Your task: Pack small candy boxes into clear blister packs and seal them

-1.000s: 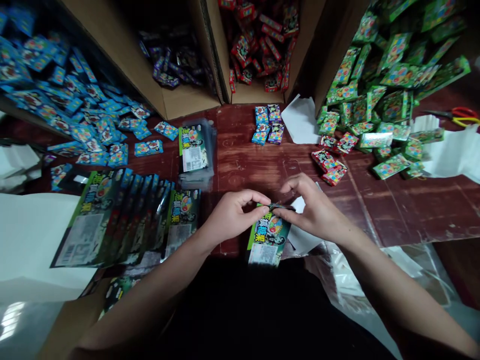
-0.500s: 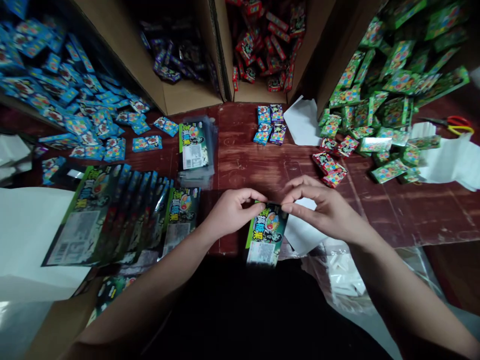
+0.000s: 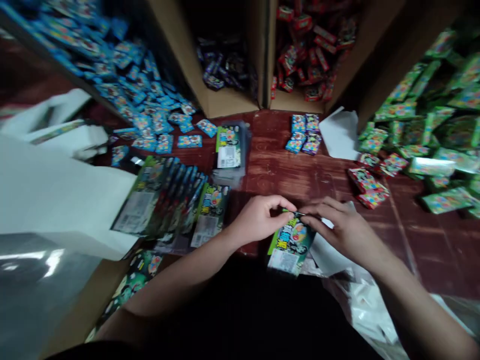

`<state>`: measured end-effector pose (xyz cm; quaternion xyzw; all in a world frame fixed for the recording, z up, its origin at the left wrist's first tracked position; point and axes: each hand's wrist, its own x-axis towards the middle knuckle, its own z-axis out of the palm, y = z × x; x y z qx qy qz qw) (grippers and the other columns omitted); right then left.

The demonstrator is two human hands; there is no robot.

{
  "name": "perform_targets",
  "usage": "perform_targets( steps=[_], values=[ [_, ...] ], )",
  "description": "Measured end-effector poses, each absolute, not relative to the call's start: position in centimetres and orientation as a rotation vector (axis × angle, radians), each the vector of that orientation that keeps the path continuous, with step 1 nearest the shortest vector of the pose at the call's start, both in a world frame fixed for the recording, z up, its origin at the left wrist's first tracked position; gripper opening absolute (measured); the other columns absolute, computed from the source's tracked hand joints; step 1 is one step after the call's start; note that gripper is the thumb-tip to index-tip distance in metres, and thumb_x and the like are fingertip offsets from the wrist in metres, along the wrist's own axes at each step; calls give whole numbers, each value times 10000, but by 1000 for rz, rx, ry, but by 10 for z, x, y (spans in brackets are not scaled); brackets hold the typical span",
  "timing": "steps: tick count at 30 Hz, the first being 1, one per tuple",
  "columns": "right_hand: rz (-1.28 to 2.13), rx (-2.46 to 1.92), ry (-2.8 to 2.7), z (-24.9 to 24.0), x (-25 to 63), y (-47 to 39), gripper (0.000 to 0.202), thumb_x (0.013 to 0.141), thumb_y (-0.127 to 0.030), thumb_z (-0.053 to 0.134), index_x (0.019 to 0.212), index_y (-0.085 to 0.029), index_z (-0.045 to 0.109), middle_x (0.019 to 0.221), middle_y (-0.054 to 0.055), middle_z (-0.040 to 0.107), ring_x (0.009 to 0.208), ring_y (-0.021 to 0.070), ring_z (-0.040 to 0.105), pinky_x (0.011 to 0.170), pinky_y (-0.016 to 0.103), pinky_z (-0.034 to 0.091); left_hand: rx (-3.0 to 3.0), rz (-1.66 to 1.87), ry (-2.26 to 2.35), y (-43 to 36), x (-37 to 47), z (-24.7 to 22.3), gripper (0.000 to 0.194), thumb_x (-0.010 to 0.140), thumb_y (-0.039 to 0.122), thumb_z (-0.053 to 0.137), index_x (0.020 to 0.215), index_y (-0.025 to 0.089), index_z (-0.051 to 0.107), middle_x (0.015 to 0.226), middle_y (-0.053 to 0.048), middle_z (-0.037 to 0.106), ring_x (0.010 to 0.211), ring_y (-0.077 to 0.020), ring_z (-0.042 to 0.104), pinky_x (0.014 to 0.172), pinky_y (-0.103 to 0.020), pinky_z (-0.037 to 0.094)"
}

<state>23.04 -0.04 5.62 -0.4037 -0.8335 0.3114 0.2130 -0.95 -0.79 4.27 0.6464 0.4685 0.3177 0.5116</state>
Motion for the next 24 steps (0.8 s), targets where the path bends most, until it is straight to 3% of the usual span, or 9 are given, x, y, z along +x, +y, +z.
perform_targets(
  steps=[3,6,11,13,15,16,18,20,24],
  values=[
    [1077,-1133,-2243,50,215,21,254,991,-389,580,1212,-301,667,1163,41,736,1017,233,715,902,399,575,1680,860,1294,-27,-26,62,282,940,274,617,1209,218,681,1249,-69,723,1137,-218,683,1019,-379,525],
    [1075,-1116,-2052,44,162,49,263,986,-423,578,1141,-248,697,1116,52,754,1009,230,716,929,402,569,1983,903,1567,-59,-45,80,446,949,307,622,1387,248,562,1542,-87,498,1413,-263,473,1178,-462,377],
    [1037,-939,-2232,29,44,81,247,1014,-368,525,1101,-237,716,1078,39,771,992,202,721,921,371,574,2289,435,1831,-97,-80,59,456,907,380,667,1335,232,614,1548,-104,491,1421,-371,439,1128,-584,382],
    [951,-934,-2272,21,23,93,289,975,-361,603,1210,-218,693,1278,96,708,1200,259,648,1049,442,505,2238,286,1975,-100,-94,41,400,905,307,651,1294,212,645,1521,-118,521,1369,-395,494,1069,-606,429],
    [768,-886,-2409,12,22,107,501,899,-327,713,1368,-185,602,1508,156,529,1423,333,453,1178,551,352,2183,253,2061,-98,-105,30,339,921,226,595,1250,193,669,1497,-124,547,1345,-391,520,1045,-604,452],
    [665,-842,-2506,9,28,114,580,865,-294,751,1403,-177,571,1550,168,475,1463,351,395,1205,589,289,2158,284,2071,-96,-109,29,327,930,212,572,1241,187,672,1485,-126,559,1351,-384,516,1057,-603,445],
    [493,-752,-2681,4,47,123,499,872,-221,729,1356,-182,615,1487,160,552,1414,332,477,1216,605,263,2084,436,2023,-88,-111,34,316,948,241,559,1239,184,665,1455,-126,586,1372,-358,498,1114,-592,407],
    [427,-729,-2740,4,70,123,330,943,-141,601,1258,-193,681,1330,127,687,1265,266,631,1212,562,315,1910,652,1917,-76,-106,44,323,958,302,571,1255,198,647,1410,-113,620,1362,-312,516,1156,-545,385],
    [289,-763,-2470,26,126,82,397,979,-94,482,1324,-214,637,1280,97,719,1184,218,687,1153,485,456,1174,1126,1626,-37,-87,62,435,980,445,550,1361,237,543,1421,-105,611,1324,-252,570,1150,-459,421]
  ],
)
